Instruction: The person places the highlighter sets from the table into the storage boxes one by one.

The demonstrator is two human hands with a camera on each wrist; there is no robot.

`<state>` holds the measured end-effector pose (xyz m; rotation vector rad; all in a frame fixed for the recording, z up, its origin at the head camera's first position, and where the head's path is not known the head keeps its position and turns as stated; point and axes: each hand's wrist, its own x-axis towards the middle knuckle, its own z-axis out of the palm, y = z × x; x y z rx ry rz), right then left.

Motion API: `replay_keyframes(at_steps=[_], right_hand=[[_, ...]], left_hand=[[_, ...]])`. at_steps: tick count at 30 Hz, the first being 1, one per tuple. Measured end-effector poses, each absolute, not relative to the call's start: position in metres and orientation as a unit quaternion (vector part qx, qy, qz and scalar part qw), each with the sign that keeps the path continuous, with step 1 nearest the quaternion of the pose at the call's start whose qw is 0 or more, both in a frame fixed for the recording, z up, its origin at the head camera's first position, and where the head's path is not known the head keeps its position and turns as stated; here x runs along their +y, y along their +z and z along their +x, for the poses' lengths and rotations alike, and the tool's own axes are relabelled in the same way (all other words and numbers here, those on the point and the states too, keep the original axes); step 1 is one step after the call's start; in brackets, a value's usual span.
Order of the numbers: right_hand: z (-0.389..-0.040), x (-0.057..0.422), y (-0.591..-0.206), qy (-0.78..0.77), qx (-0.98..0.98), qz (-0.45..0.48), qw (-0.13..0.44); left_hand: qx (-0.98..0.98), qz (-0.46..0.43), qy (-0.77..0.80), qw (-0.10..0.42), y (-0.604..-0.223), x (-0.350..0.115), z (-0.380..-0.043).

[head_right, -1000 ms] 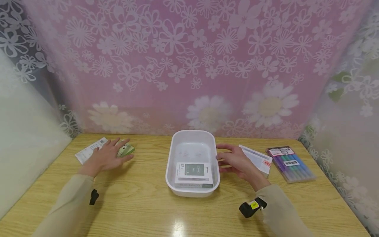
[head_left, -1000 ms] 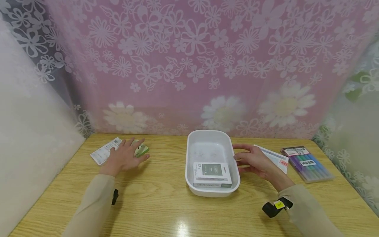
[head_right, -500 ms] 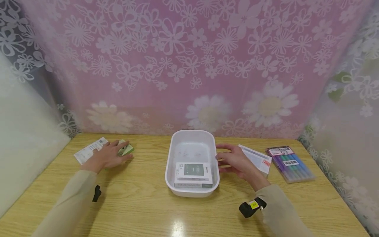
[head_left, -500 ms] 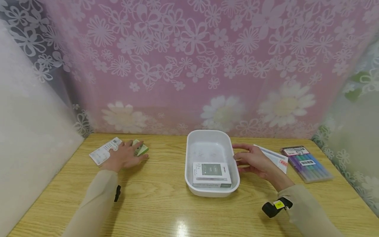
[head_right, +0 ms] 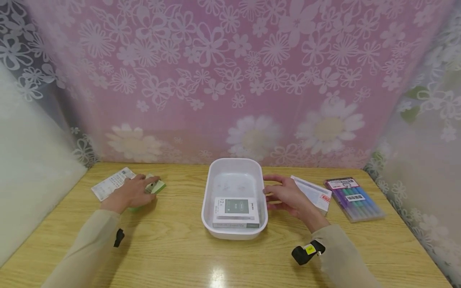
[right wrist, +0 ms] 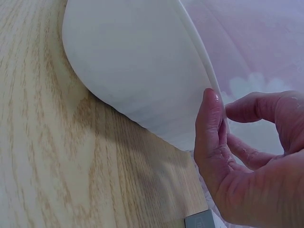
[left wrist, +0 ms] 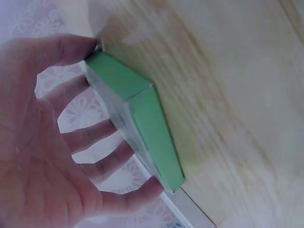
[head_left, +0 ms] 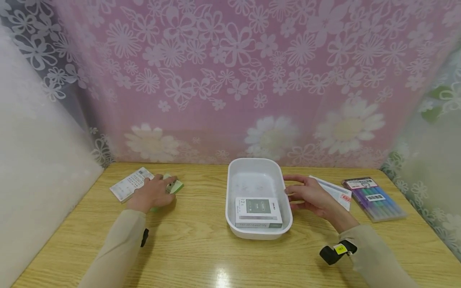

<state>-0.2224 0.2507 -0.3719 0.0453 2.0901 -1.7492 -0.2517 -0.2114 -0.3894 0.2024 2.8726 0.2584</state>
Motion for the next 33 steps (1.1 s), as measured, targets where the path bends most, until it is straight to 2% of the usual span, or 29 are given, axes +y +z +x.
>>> replay_keyframes(at_steps=[18, 33], right_hand=[[-0.223, 0.25, -0.374, -0.634, 0.745, 0.015, 0.209], [-0.223, 0.254, -0.372, -0.647, 0.73, 0.007, 0.219]], left_hand=[[0.983, 0.144, 0.069, 0.095, -0.385, -0.206, -0.247], [0.963, 0.226, 0.14, -0.041, -0.361, -0.165, -0.245]])
